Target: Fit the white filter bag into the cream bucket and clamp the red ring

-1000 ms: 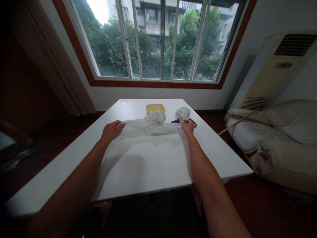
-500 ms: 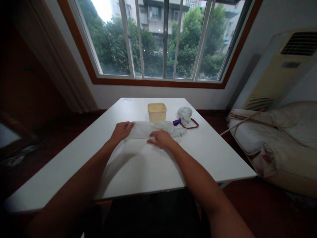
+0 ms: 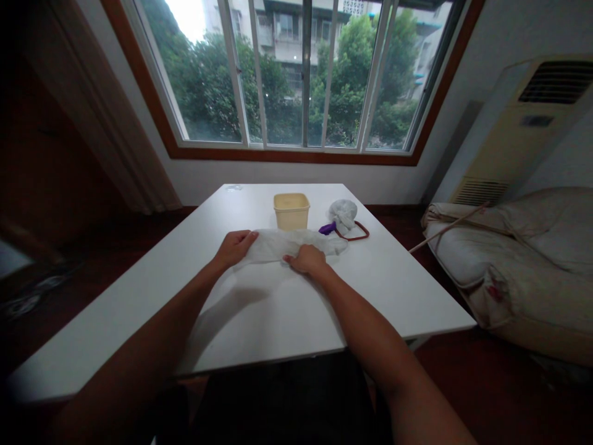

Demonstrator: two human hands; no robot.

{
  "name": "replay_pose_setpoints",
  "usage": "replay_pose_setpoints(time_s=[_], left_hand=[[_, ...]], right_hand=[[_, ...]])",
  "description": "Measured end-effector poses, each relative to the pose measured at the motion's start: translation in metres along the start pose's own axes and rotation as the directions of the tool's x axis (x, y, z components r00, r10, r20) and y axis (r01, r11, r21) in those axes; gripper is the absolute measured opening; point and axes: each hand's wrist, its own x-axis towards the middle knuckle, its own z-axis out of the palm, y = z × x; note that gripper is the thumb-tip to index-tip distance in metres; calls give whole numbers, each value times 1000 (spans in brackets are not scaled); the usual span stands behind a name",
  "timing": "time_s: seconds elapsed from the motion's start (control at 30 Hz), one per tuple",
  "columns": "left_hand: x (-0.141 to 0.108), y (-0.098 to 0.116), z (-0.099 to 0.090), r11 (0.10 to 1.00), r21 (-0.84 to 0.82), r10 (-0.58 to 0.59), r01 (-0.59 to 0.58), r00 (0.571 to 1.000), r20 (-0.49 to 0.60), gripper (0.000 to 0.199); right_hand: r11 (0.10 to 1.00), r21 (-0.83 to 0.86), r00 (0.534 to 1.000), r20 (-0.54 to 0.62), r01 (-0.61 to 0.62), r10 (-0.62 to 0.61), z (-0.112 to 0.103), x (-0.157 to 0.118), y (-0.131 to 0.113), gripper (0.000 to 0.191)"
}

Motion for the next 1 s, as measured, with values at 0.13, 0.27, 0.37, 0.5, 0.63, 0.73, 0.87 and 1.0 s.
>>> replay_pose_setpoints(time_s=[0.13,0.27,0.37,0.5,0.63,0.73,0.87,1.0], left_hand=[[-2,4,0,999,-31,23,-23,1000,7,49],[-2,5,-5,1000,-20,22,-22,999,-43,50],[1,2,-15,1000,2,9,-9,990,-142,49],[5,-8,-28,999,45,-4,17,964,-264,48],[8,-17,-31,993,108,-27,51,977,-213,41],[8,-18,-25,989,142,-24,52,981,-192,44],[6,-14,-20,985,166,-12,37,988,-153,47],[6,-12,-27,979,202,-1,38,984,-180,47]], right_hand=[[1000,-20,997,73,-2,3,5,4,2,37],[1000,30,997,78,-1,-1,-3,8,12,17],[989,146,999,-47,-13,20,-21,12,29,13],[926,375,819,-546,51,176,-48,20,57,19],[698,690,680,-605,191,413,-58,28,71,33],[509,848,840,-379,147,389,-49,32,68,46],[497,854,954,-260,154,151,-32,32,59,53],[478,859,969,-240,184,58,-32,33,66,77]])
